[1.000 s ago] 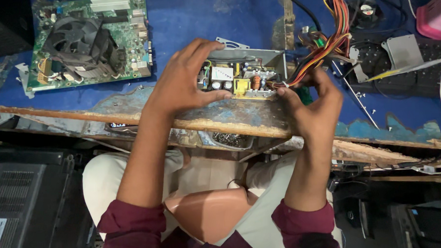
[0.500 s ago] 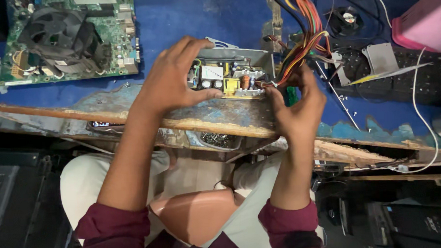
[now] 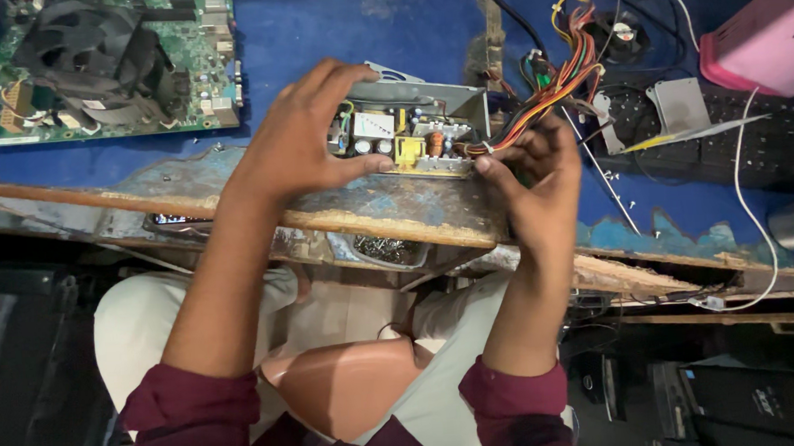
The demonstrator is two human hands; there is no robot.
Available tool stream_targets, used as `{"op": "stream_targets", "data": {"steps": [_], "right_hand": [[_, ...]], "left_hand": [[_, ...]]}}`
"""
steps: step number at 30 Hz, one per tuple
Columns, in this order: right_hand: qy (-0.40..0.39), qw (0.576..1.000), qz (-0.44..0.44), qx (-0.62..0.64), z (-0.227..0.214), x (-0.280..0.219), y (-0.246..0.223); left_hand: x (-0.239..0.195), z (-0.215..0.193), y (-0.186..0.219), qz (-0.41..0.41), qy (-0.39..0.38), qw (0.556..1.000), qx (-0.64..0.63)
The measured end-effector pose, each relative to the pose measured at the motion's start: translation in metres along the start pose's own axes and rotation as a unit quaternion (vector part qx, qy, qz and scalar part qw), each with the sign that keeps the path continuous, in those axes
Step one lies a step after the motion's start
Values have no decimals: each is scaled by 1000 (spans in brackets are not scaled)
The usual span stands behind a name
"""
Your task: The person disassembles a computer power supply unit using a screwdriver, removes screws, and manipulates internal components and wires. They repeatedly open and close the unit while handling the attached cables.
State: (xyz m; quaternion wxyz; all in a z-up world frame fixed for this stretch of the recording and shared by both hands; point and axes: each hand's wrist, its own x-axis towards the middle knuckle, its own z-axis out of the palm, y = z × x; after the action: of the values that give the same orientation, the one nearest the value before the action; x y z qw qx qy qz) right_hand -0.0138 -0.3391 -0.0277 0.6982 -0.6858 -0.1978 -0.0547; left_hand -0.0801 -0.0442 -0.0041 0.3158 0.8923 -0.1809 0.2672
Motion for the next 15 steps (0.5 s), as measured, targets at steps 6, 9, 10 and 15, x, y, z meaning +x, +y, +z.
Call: {"op": "stream_targets", "data": {"steps": [6,9,10,15], "right_hand": [[8,999,-40,-34,0,3,10],[20,997,-62,-44,2,5,14],[23,996,-67,-52,3,4,15],[50,985,-85,-141,7,2,15]], "left_hand": [[0,2,-1,3,2,1000,29],[1,3,0,2,7,999,32],[0,3,0,-5,4,999,33],[0,3,3,-12,9,999,42]]}}
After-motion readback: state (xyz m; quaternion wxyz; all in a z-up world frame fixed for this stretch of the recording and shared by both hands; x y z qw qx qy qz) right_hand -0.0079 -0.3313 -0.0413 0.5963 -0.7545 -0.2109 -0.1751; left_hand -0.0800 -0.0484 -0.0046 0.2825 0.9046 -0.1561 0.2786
